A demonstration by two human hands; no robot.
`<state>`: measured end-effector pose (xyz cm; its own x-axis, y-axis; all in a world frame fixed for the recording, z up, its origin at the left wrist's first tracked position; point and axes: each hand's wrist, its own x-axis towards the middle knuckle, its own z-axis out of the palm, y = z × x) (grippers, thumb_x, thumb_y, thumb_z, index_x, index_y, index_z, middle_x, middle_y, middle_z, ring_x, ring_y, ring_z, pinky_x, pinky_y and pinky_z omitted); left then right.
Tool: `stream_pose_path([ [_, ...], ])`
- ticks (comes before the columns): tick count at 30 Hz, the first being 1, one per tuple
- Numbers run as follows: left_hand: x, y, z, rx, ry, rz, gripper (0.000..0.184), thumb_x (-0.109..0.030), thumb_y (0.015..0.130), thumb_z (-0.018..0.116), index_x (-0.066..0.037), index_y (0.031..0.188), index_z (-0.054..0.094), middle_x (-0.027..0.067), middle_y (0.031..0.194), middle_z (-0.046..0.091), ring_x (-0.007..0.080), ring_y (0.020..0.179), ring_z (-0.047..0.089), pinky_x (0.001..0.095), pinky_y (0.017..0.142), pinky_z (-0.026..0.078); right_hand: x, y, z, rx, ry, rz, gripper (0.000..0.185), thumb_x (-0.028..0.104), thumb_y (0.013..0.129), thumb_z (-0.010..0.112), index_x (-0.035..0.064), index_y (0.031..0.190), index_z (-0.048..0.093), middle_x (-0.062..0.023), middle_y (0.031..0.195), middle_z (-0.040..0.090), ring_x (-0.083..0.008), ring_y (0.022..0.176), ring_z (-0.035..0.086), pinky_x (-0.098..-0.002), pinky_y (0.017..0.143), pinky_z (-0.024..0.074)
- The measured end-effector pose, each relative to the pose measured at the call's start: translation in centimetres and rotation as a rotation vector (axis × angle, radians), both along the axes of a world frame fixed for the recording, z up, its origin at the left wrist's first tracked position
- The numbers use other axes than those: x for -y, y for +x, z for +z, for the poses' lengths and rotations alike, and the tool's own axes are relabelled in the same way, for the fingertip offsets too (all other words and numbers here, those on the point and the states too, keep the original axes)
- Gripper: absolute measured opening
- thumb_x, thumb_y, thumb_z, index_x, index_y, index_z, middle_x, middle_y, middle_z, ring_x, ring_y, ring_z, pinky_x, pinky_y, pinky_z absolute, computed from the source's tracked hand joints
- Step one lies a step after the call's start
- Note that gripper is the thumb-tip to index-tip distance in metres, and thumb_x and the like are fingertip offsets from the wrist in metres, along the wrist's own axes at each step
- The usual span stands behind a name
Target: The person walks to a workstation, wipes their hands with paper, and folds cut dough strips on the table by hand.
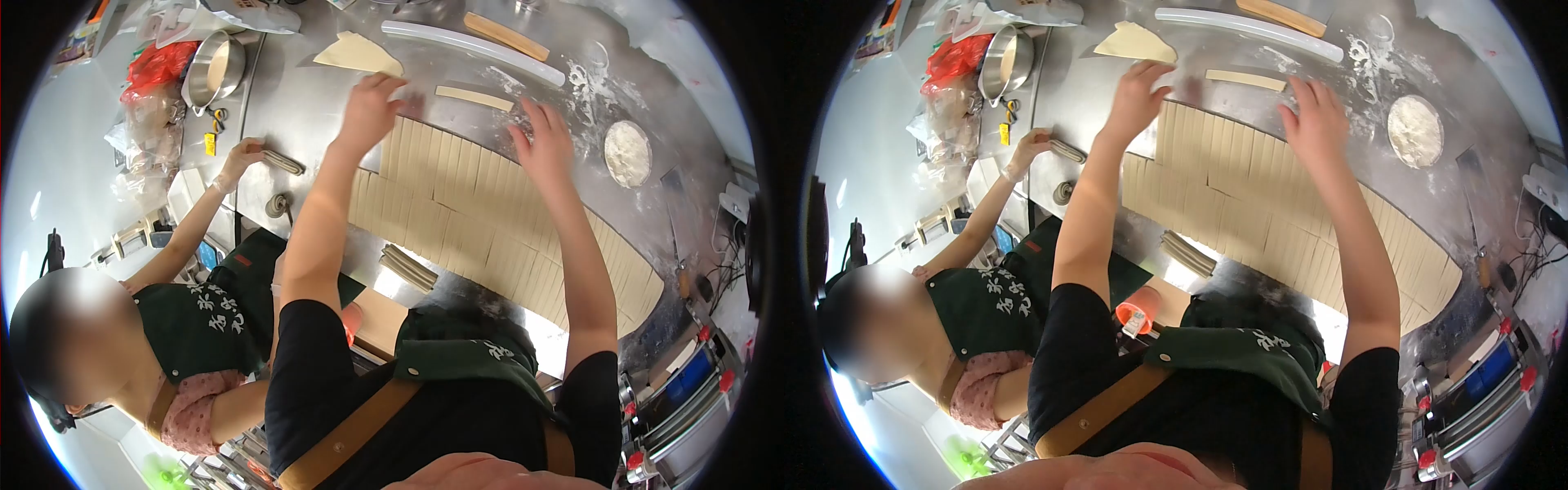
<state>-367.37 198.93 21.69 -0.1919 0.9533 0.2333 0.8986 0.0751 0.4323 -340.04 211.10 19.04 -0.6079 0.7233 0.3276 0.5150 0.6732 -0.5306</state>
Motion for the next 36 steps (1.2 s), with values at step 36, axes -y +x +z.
stream_pose_path([
  [36,6.0,0.8,-6.2,0.374,-0.116,0.476,0.022,-0.011,0.073,0.068,-0.003,0.094,0.068,0.0092,0.078,0.069,0.0185,0.071,0.065,0.0304,0.069,0.052,21.0,12.3,3.7,-0.046,-0.573,0.074,0.022,0.006,0.080,0.067,0.0029,0.100,0.061,-0.0115,0.088,0.062,-0.0266,0.079,0.063,-0.0365,0.068,0.0500],
])
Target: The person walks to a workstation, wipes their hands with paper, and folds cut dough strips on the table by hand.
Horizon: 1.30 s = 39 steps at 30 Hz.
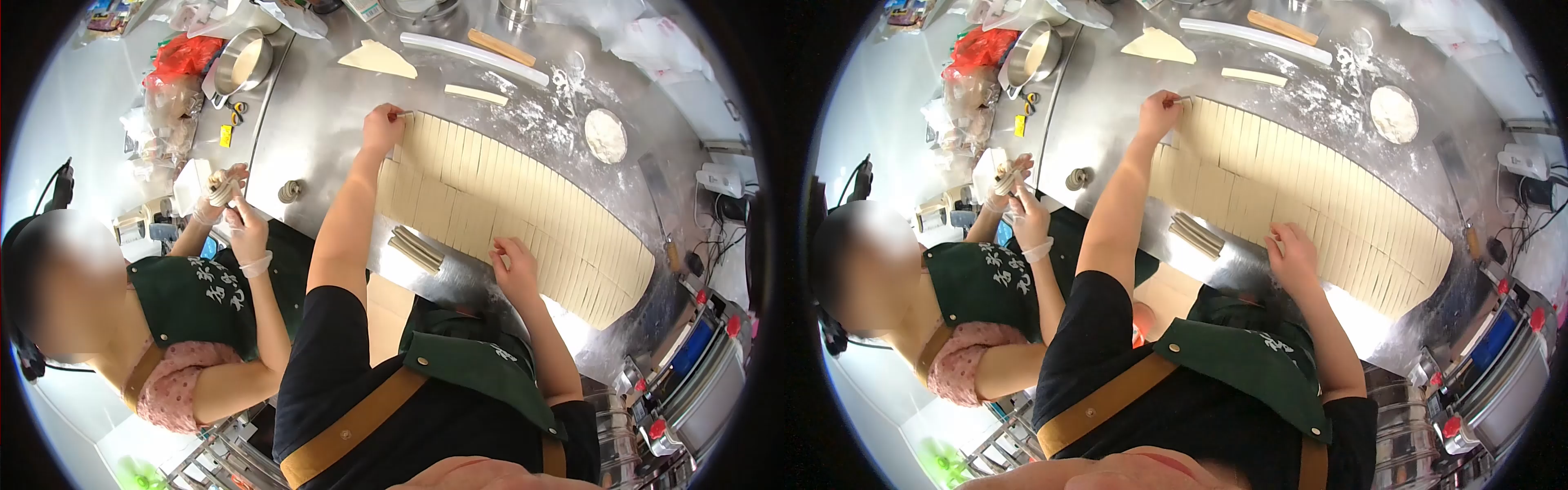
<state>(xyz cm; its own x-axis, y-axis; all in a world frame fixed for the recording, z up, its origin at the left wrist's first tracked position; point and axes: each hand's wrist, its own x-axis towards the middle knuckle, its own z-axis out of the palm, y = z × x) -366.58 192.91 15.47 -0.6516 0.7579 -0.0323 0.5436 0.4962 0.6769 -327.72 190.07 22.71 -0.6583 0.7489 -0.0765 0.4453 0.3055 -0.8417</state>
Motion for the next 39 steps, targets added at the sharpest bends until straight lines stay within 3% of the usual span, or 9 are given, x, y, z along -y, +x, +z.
stream_pose_path([
  [8,0.3,0.7,0.6,0.028,0.025,-0.004,0.020,-0.012,0.077,0.066,-0.002,0.095,0.068,0.0087,0.082,0.069,0.0169,0.074,0.065,0.0293,0.070,0.051,0.6,1.5,-0.9,0.031,-0.049,0.142,0.022,0.008,0.081,0.066,0.0018,0.102,0.060,-0.0137,0.092,0.062,-0.0306,0.082,0.063,-0.0391,0.069,0.0501],
  [11,0.4,0.8,0.6,0.061,0.043,0.028,0.020,-0.012,0.075,0.066,-0.006,0.093,0.070,0.0116,0.084,0.070,0.0231,0.078,0.067,0.0332,0.073,0.052,-0.3,-0.1,-0.3,0.044,-0.102,0.172,0.026,0.010,0.081,0.067,0.0016,0.105,0.059,-0.0147,0.100,0.061,-0.0326,0.089,0.062,-0.0406,0.074,0.0495],
  [14,0.5,0.1,0.6,0.062,0.050,-0.005,0.020,-0.011,0.076,0.065,-0.005,0.094,0.070,0.0108,0.083,0.070,0.0214,0.076,0.067,0.0320,0.073,0.052,-2.2,-4.4,-0.4,-0.029,0.222,0.192,0.033,0.013,0.082,0.067,0.0013,0.112,0.059,-0.0141,0.109,0.060,-0.0315,0.097,0.059,-0.0386,0.082,0.0485],
  [18,-0.1,-1.6,-0.6,0.231,0.061,-0.045,0.021,-0.010,0.077,0.065,-0.003,0.096,0.069,0.0095,0.082,0.069,0.0190,0.075,0.065,0.0302,0.072,0.052,-5.8,-12.3,-0.2,-0.031,0.378,0.366,0.050,0.022,0.080,0.068,0.0006,0.123,0.054,-0.0109,0.130,0.053,-0.0289,0.118,0.048,-0.0404,0.095,0.0418],
  [20,0.2,-2.2,-1.1,0.288,0.050,-0.038,0.022,-0.009,0.077,0.064,-0.003,0.097,0.069,0.0090,0.081,0.069,0.0181,0.074,0.065,0.0295,0.072,0.052,-6.5,-16.1,-1.6,-0.036,0.480,0.351,0.051,0.021,0.077,0.070,-0.0004,0.121,0.055,-0.0113,0.129,0.054,-0.0282,0.117,0.048,-0.0407,0.095,0.0405],
  [23,0.0,-2.4,-0.4,0.277,0.004,-0.094,0.023,-0.005,0.080,0.064,0.002,0.102,0.067,0.0055,0.082,0.068,0.0099,0.072,0.060,0.0254,0.066,0.050,-7.3,-20.1,-3.6,-0.009,0.538,0.359,0.053,0.024,0.078,0.070,-0.0011,0.121,0.055,-0.0108,0.131,0.052,-0.0279,0.120,0.046,-0.0418,0.097,0.0386],
  [29,-0.2,-2.3,0.0,0.217,0.001,-0.141,0.023,-0.008,0.080,0.066,0.001,0.101,0.067,0.0073,0.081,0.068,0.0123,0.072,0.061,0.0269,0.067,0.050,-8.3,-23.1,-4.6,0.040,0.545,0.374,0.055,0.025,0.075,0.072,-0.0021,0.121,0.055,-0.0116,0.131,0.052,-0.0277,0.121,0.045,-0.0405,0.098,0.0370],
  [32,-0.2,-2.4,-0.3,0.244,0.046,-0.149,0.022,-0.009,0.077,0.066,-0.002,0.097,0.069,0.0127,0.085,0.068,0.0230,0.075,0.066,0.0326,0.071,0.052,-8.8,-23.6,-4.8,0.070,0.572,0.399,0.055,0.024,0.075,0.072,-0.0031,0.120,0.056,-0.0121,0.130,0.053,-0.0280,0.121,0.045,-0.0406,0.099,0.0367],
  [39,0.1,-1.9,-0.2,0.160,0.111,-0.164,0.019,-0.006,0.074,0.065,-0.002,0.093,0.070,0.0142,0.084,0.067,0.0263,0.074,0.066,0.0345,0.069,0.052,-8.9,-24.2,-5.4,0.083,0.718,0.388,0.055,0.024,0.073,0.073,-0.0042,0.117,0.058,-0.0131,0.133,0.052,-0.0282,0.122,0.046,-0.0411,0.100,0.0362],
])
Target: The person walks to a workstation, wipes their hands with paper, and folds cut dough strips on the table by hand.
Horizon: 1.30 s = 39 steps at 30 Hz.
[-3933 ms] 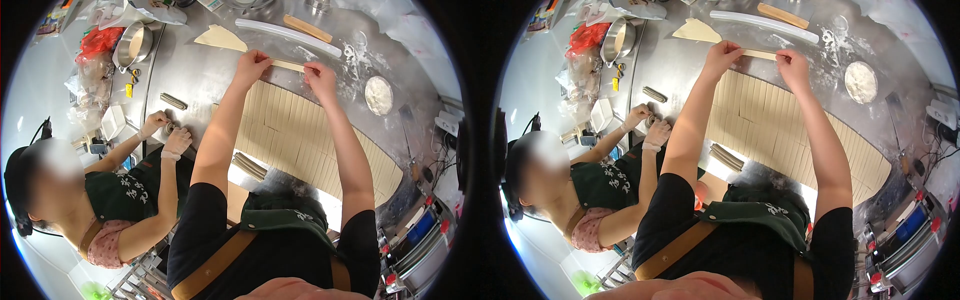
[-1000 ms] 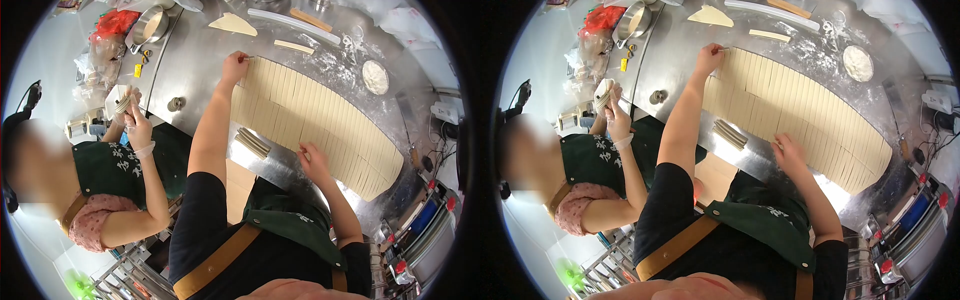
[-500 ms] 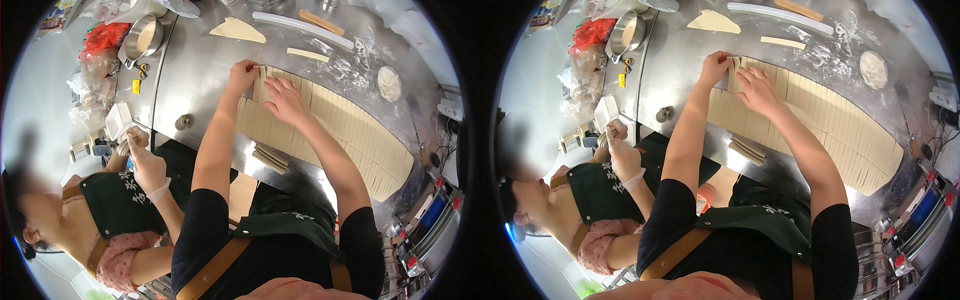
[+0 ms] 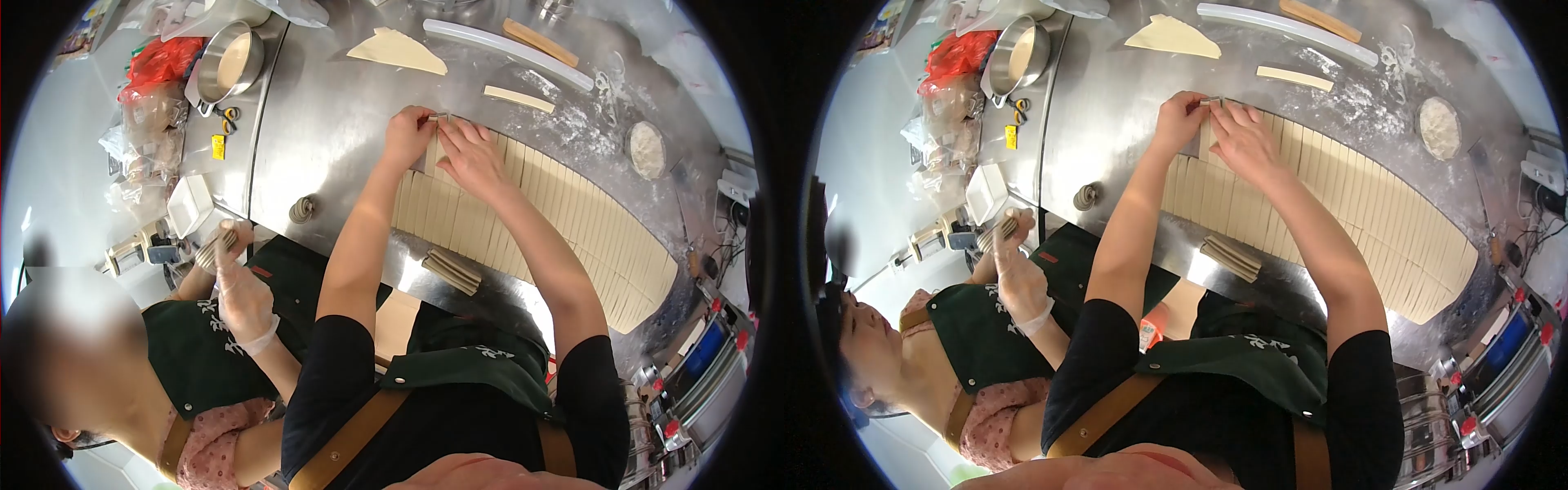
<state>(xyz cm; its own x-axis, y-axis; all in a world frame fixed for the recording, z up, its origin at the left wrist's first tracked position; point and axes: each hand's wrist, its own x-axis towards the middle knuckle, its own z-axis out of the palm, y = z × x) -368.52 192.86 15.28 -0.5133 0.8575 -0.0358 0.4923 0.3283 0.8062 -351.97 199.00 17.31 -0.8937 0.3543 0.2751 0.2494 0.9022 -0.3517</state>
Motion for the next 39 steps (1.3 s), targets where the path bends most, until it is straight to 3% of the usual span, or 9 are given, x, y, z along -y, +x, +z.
stream_pose_path([
  [8,0.6,0.4,0.3,-0.048,0.060,0.029,0.018,-0.004,0.074,0.064,-0.001,0.091,0.069,0.0156,0.086,0.067,0.0282,0.074,0.066,0.0345,0.069,0.053,0.2,-0.3,-0.6,0.099,0.046,-0.019,0.056,0.032,0.078,0.070,-0.0011,0.121,0.057,-0.0114,0.137,0.049,-0.0269,0.131,0.040,-0.0429,0.110,0.0284],
  [11,1.2,0.3,0.0,-0.051,0.050,0.036,0.021,-0.004,0.079,0.066,0.001,0.099,0.067,0.0123,0.087,0.068,0.0188,0.076,0.065,0.0294,0.070,0.052,0.2,-0.4,-0.5,0.130,0.054,-0.021,0.056,0.034,0.080,0.068,-0.0003,0.122,0.057,-0.0111,0.137,0.049,-0.0262,0.133,0.037,-0.0433,0.112,0.0260],
  [14,2.2,0.6,0.3,0.025,0.068,0.112,0.019,-0.003,0.080,0.066,0.001,0.099,0.067,0.0111,0.087,0.068,0.0168,0.075,0.064,0.0281,0.068,0.051,0.5,-0.3,-0.5,0.081,0.017,-0.060,0.052,0.031,0.081,0.067,0.0009,0.122,0.057,-0.0110,0.135,0.050,-0.0265,0.133,0.038,-0.0439,0.112,0.0267],
  [17,3.6,1.4,2.0,0.113,0.029,0.208,0.017,0.002,0.077,0.065,0.001,0.094,0.067,0.0130,0.084,0.066,0.0227,0.070,0.064,0.0306,0.066,0.051,1.1,0.5,-0.2,-0.023,-0.056,-0.128,0.045,0.025,0.081,0.067,0.0024,0.119,0.058,-0.0109,0.131,0.053,-0.0273,0.130,0.041,-0.0450,0.109,0.0305],
  [21,6.3,3.2,4.9,0.035,0.115,0.175,0.014,0.001,0.078,0.065,0.000,0.092,0.067,0.0122,0.087,0.066,0.0243,0.074,0.065,0.0318,0.066,0.051,3.0,2.8,0.2,-0.137,-0.181,-0.201,0.040,0.018,0.079,0.067,0.0033,0.116,0.059,-0.0105,0.125,0.056,-0.0287,0.125,0.045,-0.0469,0.103,0.0360],
  [30,10.5,8.0,9.8,-0.178,0.180,0.139,0.013,0.004,0.078,0.063,-0.001,0.090,0.064,0.0127,0.088,0.065,0.0308,0.078,0.064,0.0342,0.067,0.050,6.7,4.1,1.5,-0.193,-0.452,-0.134,0.054,0.014,0.073,0.072,0.0054,0.123,0.053,-0.0109,0.125,0.056,-0.0313,0.121,0.048,-0.0428,0.098,0.0404],
  [36,11.9,8.2,12.4,-0.121,0.193,0.156,0.014,0.004,0.080,0.062,0.001,0.094,0.064,0.0117,0.088,0.065,0.0232,0.079,0.064,0.0298,0.072,0.050,7.7,2.3,1.4,-0.262,-0.790,-0.049,0.038,0.013,0.075,0.074,0.0028,0.109,0.061,-0.0109,0.108,0.064,-0.0305,0.102,0.060,-0.0406,0.086,0.0479],
  [39,12.3,7.8,12.6,-0.028,0.243,0.243,0.014,0.001,0.083,0.062,0.002,0.097,0.064,0.0102,0.087,0.065,0.0204,0.078,0.064,0.0285,0.071,0.050,7.8,2.2,2.1,-0.155,-1.206,-0.020,0.028,0.012,0.081,0.071,0.0002,0.104,0.063,-0.0080,0.096,0.066,-0.0214,0.089,0.064,-0.0341,0.078,0.0502],
])
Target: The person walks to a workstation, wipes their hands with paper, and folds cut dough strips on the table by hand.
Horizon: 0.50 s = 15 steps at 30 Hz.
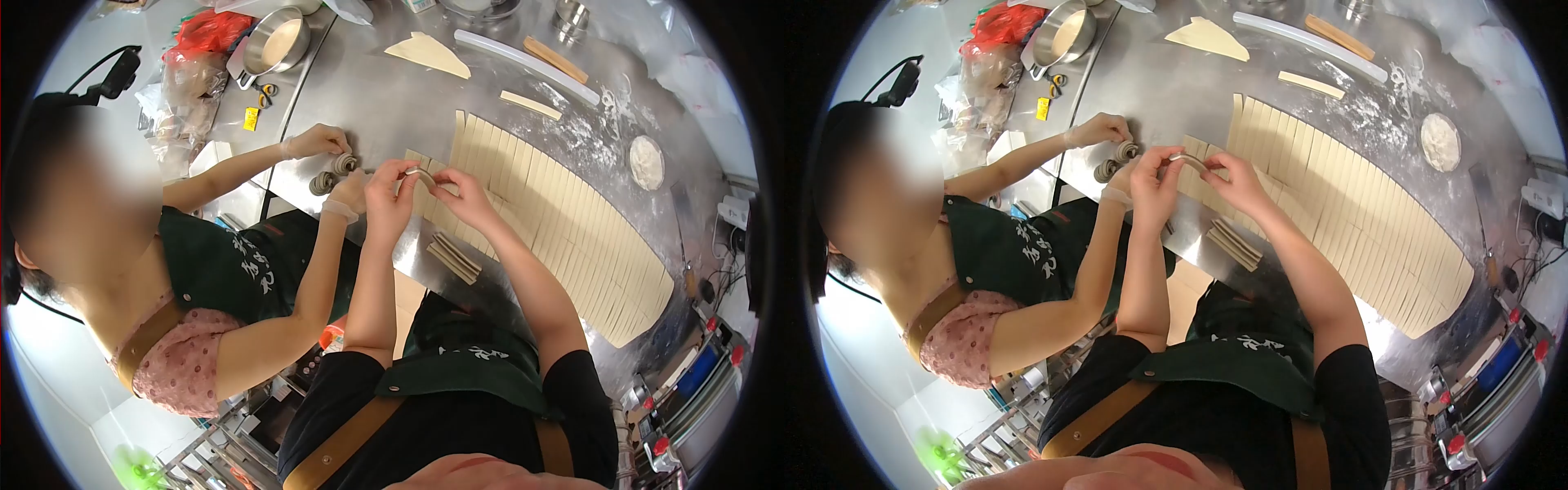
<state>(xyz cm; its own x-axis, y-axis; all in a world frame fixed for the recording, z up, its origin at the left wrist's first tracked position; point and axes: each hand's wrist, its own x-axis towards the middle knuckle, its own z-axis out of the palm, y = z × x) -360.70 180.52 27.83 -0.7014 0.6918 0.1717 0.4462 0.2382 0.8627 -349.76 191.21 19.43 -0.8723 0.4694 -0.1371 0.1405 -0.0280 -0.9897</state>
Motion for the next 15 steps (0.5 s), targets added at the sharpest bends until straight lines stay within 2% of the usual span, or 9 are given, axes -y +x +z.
stream_pose_path([
  [3,0.6,-0.8,-1.9,0.270,0.041,0.106,0.016,-0.001,0.087,0.061,0.003,0.102,0.063,0.0073,0.088,0.065,0.0139,0.080,0.063,0.0258,0.074,0.050,0.2,0.5,-0.7,-0.016,-0.291,-0.043,0.024,0.010,0.085,0.067,-0.0008,0.106,0.062,-0.0053,0.094,0.065,-0.0125,0.084,0.061,-0.0270,0.072,0.0495],
  [8,-1.4,-1.6,-3.2,0.669,0.075,0.286,0.021,-0.004,0.088,0.060,0.005,0.107,0.062,0.0060,0.091,0.064,0.0122,0.082,0.061,0.0243,0.075,0.049,-0.9,0.7,0.0,0.061,-0.445,-0.071,0.025,0.006,0.086,0.065,-0.0014,0.110,0.060,-0.0048,0.089,0.062,-0.0110,0.082,0.060,-0.0247,0.069,0.0498],
  [12,-2.8,-2.1,-3.7,0.720,0.116,0.248,0.021,-0.003,0.088,0.061,0.002,0.108,0.063,0.0045,0.088,0.064,0.0106,0.081,0.060,0.0239,0.073,0.050,-2.0,0.1,-0.9,0.038,-0.550,-0.127,0.027,0.004,0.086,0.064,-0.0019,0.111,0.058,-0.0055,0.087,0.061,-0.0118,0.080,0.060,-0.0246,0.067,0.0504],
  [15,-3.5,-2.4,-4.2,0.740,0.129,0.214,0.020,-0.004,0.088,0.061,0.002,0.108,0.063,0.0039,0.089,0.063,0.0106,0.080,0.060,0.0241,0.074,0.050,-3.1,0.0,0.0,0.103,-0.517,-0.275,0.025,0.002,0.085,0.064,-0.0021,0.109,0.059,-0.0061,0.087,0.061,-0.0119,0.076,0.060,-0.0248,0.065,0.0505],
])
